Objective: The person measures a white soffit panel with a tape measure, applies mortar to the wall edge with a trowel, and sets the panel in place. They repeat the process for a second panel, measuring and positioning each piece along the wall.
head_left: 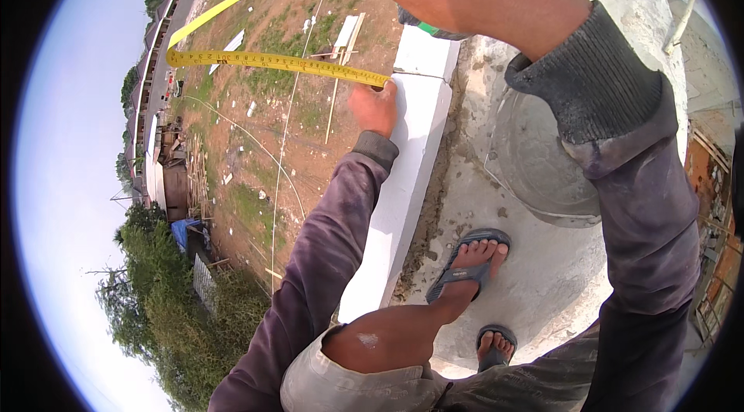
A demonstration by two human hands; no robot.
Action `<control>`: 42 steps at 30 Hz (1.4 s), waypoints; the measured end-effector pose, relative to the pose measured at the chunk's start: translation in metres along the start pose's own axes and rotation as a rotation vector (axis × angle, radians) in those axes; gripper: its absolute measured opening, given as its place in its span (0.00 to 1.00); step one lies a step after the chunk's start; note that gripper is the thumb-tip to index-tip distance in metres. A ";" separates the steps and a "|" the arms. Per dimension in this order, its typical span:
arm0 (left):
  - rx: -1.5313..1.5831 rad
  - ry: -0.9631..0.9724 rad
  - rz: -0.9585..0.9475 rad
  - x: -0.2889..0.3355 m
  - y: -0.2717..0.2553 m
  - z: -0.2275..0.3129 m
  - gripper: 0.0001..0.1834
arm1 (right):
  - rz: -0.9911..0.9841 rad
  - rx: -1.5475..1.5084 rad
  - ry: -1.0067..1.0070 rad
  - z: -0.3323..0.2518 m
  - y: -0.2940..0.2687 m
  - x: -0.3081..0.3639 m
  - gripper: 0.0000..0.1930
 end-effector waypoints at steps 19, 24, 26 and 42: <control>0.062 0.052 -0.045 -0.006 0.001 0.002 0.14 | -0.097 -0.254 0.326 -0.002 0.054 -0.005 0.10; 0.046 0.088 -0.010 -0.006 0.003 -0.001 0.15 | -0.095 -0.269 0.349 -0.002 0.055 -0.003 0.11; 0.054 0.097 -0.002 -0.006 0.003 -0.001 0.15 | -0.094 -0.275 0.356 -0.002 0.053 -0.002 0.11; 0.032 0.083 -0.043 0.001 -0.022 0.008 0.08 | -0.092 -0.353 0.468 0.081 -0.039 0.030 0.14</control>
Point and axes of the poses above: each hand's wrist, its own x-axis away from the middle knuckle, its own y-axis out of the palm, z = x × y, the point moved 5 cm from there along -x, towards the middle knuckle, and after that the axes turned 14 degrees about y, right-handed, at the moved point
